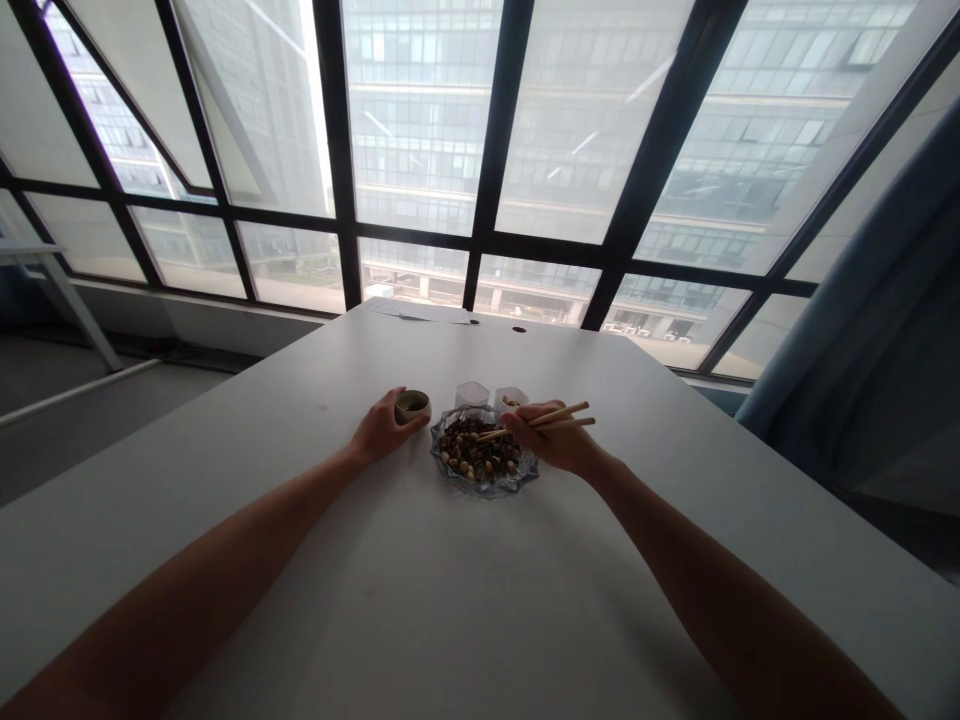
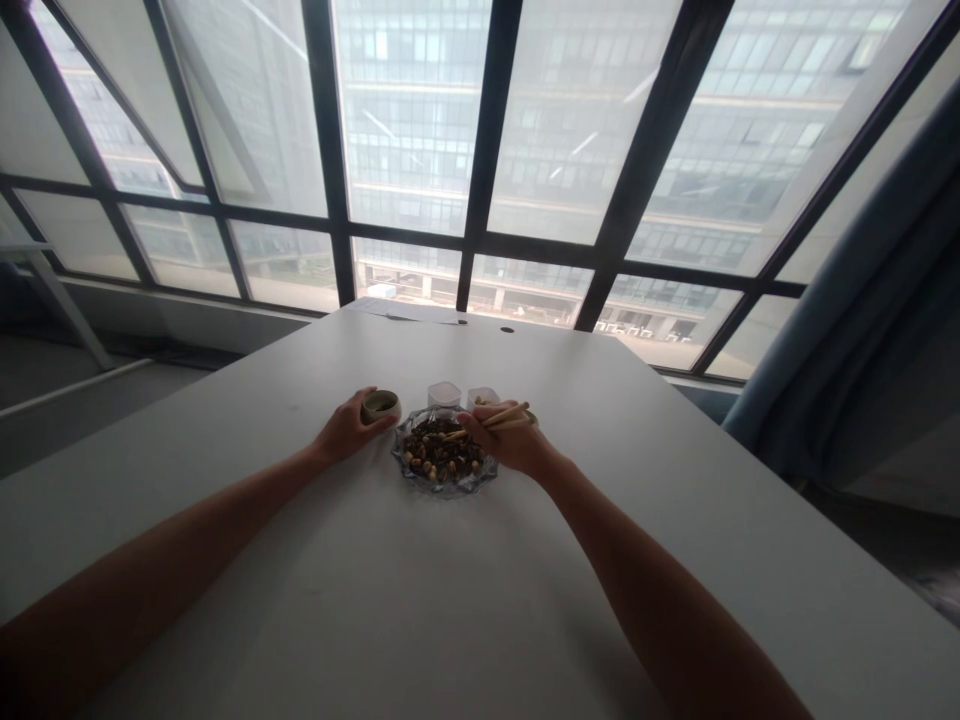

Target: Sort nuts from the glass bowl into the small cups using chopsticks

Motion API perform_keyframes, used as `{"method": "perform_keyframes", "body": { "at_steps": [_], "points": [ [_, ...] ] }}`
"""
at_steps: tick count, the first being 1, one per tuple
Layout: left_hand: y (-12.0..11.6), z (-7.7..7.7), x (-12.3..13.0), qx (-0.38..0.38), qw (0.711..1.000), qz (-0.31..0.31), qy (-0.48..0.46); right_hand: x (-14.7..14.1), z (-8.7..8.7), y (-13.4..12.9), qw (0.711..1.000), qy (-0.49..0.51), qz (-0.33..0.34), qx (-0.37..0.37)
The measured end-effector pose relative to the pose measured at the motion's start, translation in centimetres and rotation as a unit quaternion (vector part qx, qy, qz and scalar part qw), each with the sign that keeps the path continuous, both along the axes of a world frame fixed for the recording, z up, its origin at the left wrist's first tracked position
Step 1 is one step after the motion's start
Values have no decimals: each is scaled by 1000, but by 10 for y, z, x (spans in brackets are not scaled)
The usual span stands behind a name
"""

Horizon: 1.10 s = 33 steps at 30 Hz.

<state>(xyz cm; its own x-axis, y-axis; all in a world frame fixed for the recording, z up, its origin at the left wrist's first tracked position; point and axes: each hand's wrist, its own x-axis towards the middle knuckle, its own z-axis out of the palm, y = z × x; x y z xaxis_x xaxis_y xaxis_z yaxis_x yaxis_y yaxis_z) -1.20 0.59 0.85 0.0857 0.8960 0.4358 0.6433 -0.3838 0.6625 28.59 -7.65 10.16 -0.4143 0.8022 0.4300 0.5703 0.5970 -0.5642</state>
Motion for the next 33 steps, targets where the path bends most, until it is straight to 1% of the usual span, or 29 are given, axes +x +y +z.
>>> {"method": "perform_keyframes", "body": {
  "at_steps": [2, 4, 6, 8, 10, 11, 13, 15, 18, 20, 22, 24, 25, 27, 30, 31, 33],
  "points": [
    [1, -1, 0, 3, 1000, 0, -3, 0, -3, 3, 999, 32, 1, -19],
    [2, -3, -1, 6, 1000, 0, -4, 2, -5, 9, 993, 104, -26, -47],
    [1, -4, -2, 12, 1000, 0, -4, 6, -7, 16, 974, 199, -78, -81],
    [1, 0, -3, 27, 1000, 2, 0, 11, -6, 24, 945, 279, -125, -118],
    [0, 8, -1, 54, 998, 7, 19, 17, -5, 29, 922, 326, -154, -138],
    [0, 13, 3, 70, 997, 9, 37, 20, -4, 31, 918, 336, -164, -133],
    [1, 27, 15, 95, 992, 3, 82, 25, -3, 31, 922, 334, -172, -94],
    [5, 41, 34, 97, 988, -21, 122, 27, -3, 28, 935, 311, -165, -40],
    [18, 54, 69, 52, 986, -50, 149, 28, -1, 22, 957, 256, -132, 19],
    [29, 56, 89, 5, 985, -55, 161, 28, 0, 19, 966, 227, -117, 39],
    [38, 55, 102, -34, 985, -59, 160, 29, 1, 18, 969, 212, -114, 50],
    [43, 52, 108, -37, 986, -68, 145, 31, 2, 19, 968, 212, -123, 60],
    [44, 51, 108, -19, 988, -73, 135, 32, 2, 19, 965, 218, -128, 68],
    [43, 49, 107, 51, 987, -89, 121, 33, 2, 19, 958, 235, -140, 84],
    [37, 47, 102, 156, 972, -131, 119, 32, 1, 18, 951, 253, -146, 100],
    [35, 47, 100, 173, 967, -143, 121, 31, 1, 17, 951, 253, -144, 102],
    [30, 47, 99, 184, 964, -152, 120, 29, -1, 16, 952, 251, -139, 106]
  ]
}}
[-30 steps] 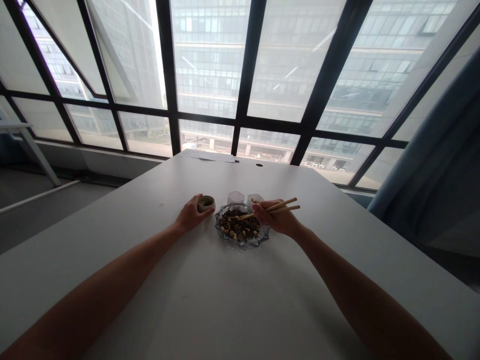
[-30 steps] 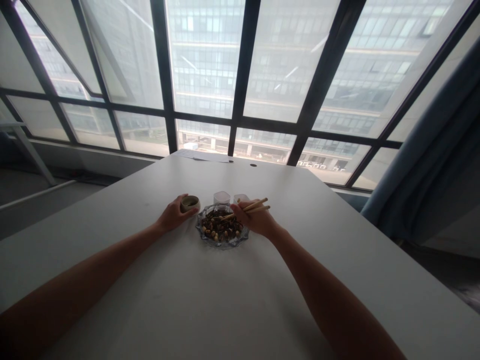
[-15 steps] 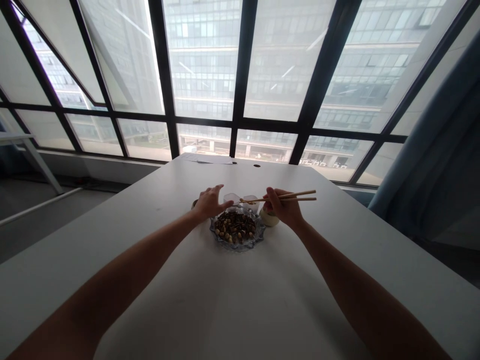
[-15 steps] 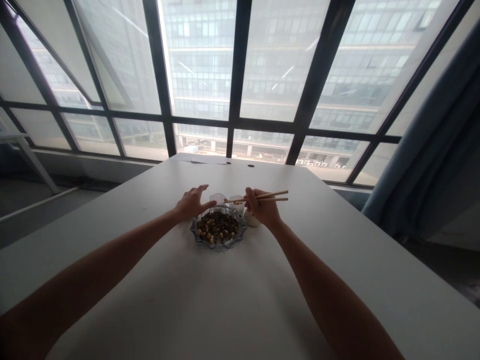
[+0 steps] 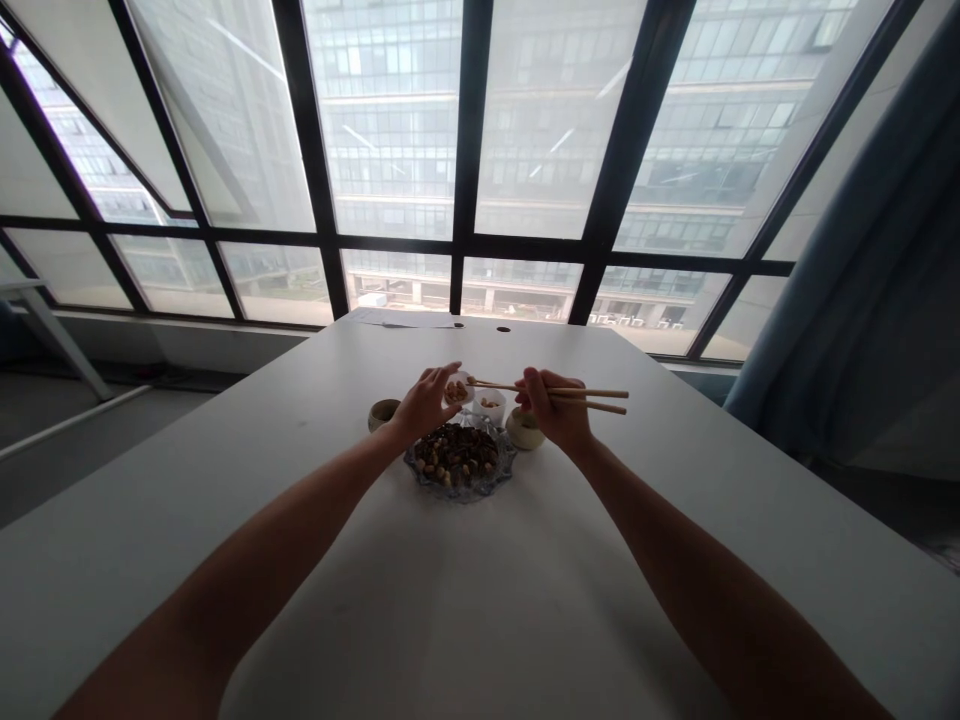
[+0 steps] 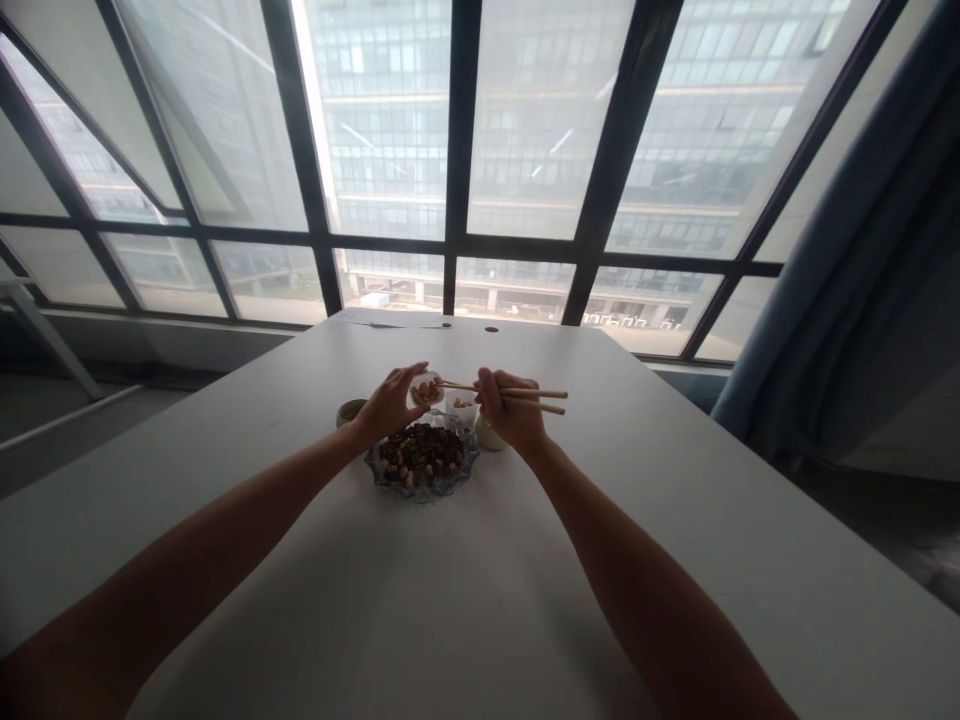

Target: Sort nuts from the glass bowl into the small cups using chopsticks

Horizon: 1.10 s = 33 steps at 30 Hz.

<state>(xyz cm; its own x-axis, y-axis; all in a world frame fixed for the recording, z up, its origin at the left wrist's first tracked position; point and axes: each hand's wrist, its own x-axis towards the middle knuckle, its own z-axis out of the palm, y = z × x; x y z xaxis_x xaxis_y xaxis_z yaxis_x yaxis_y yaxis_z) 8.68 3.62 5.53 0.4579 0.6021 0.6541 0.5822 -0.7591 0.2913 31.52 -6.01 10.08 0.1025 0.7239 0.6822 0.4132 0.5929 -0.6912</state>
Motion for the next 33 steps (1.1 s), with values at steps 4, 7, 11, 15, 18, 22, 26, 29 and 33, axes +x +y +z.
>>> {"method": "perform_keyframes", "body": {
  "at_steps": [4, 7, 11, 15, 18, 22, 26, 29, 33],
  "points": [
    [-6, 1, 0, 1, 1000, -2, -8, -5, -6, 3, 999, -44, 25, -7],
    [-7, 1, -1, -8, 1000, -2, -8, -9, -10, 7, 993, -95, 65, -22],
    [-2, -1, -3, -12, 1000, 6, -12, -9, -9, 7, 998, -41, 40, -40],
    [6, -4, -3, -54, 998, 43, -1, -7, -7, 5, 998, 15, 32, -52],
    [8, -2, -1, -122, 988, 94, 24, -7, -9, 4, 994, -39, 64, -76],
    [6, 5, -2, -180, 973, 128, 61, -10, -11, 3, 983, -129, 108, -76],
    [0, 9, -20, -147, 979, 110, 88, -11, -11, 1, 976, -163, 130, -63],
    [-10, 5, -49, -95, 987, 107, 67, -10, -14, 4, 976, -150, 138, -79],
    [-25, -16, -90, -78, 986, 144, -26, -11, -19, 11, 986, -34, 110, -119]
  ]
}}
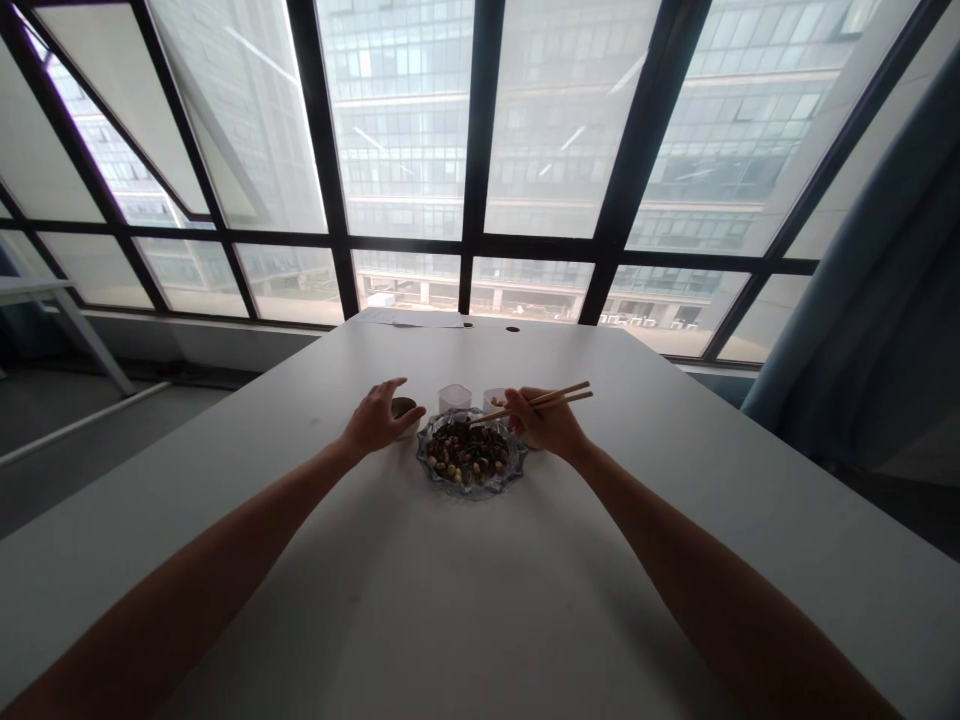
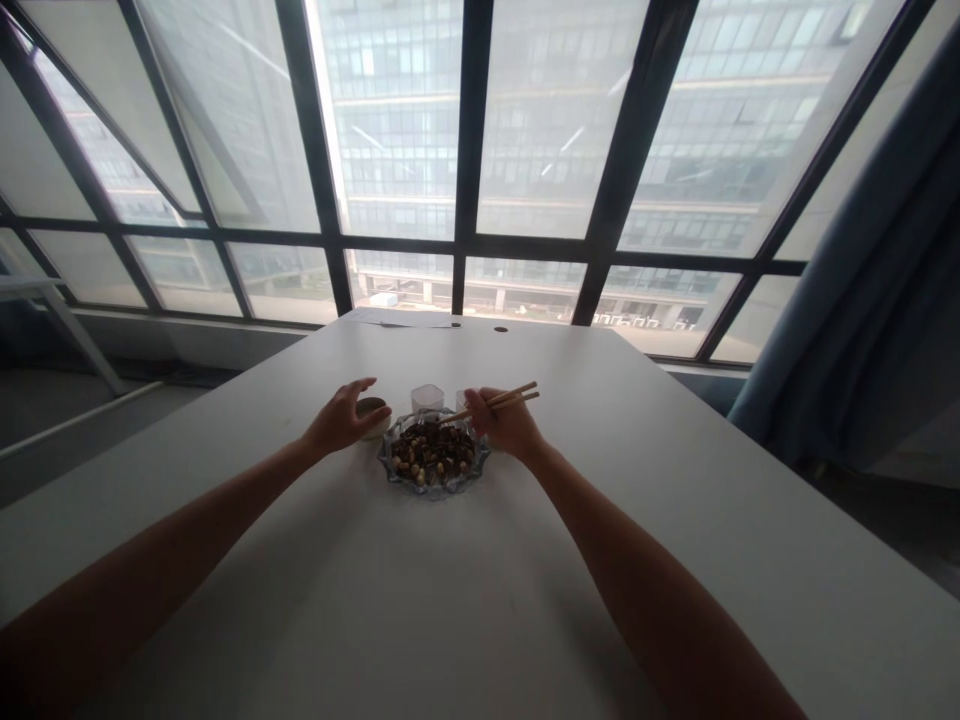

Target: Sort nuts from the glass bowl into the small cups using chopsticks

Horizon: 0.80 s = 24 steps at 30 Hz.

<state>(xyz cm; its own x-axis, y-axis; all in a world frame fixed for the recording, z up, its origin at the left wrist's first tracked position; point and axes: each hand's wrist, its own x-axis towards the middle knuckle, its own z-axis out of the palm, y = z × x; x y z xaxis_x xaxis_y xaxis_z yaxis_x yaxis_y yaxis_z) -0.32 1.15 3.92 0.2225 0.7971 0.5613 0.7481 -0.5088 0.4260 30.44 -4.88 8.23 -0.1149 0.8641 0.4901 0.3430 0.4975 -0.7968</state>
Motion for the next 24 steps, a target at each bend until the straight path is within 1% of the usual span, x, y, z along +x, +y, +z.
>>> {"method": "perform_keyframes", "body": {
  "at_steps": [2, 5, 7, 11, 13, 15, 18, 21, 24],
  "points": [
    [-6, -14, -14, -26, 998, 15, -49, 0, 1, 3, 995, 82, -45, -41],
    [-8, -30, -23, -83, 990, 11, -112, 2, 4, 7, 976, 167, -92, -109],
    [-8, -33, -22, -107, 985, 4, -138, 5, 5, 8, 968, 187, -103, -134],
    [-6, -31, -17, -123, 977, -20, -174, 7, 7, 9, 965, 191, -115, -139],
    [-7, -30, -16, -126, 972, -41, -194, 3, 7, 4, 968, 193, -115, -112],
    [-8, -31, -15, -119, 970, -55, -206, -6, 7, -4, 977, 181, -102, -52],
    [-11, -33, -15, -91, 973, -73, -199, -27, 7, -19, 991, 117, -56, 37],
    [-12, -35, -15, -66, 976, -90, -186, -51, 7, -27, 997, 43, -10, 67],
    [-11, -36, -15, -51, 976, -103, -184, -72, 10, -22, 996, -20, 17, 88]
  ]
}}
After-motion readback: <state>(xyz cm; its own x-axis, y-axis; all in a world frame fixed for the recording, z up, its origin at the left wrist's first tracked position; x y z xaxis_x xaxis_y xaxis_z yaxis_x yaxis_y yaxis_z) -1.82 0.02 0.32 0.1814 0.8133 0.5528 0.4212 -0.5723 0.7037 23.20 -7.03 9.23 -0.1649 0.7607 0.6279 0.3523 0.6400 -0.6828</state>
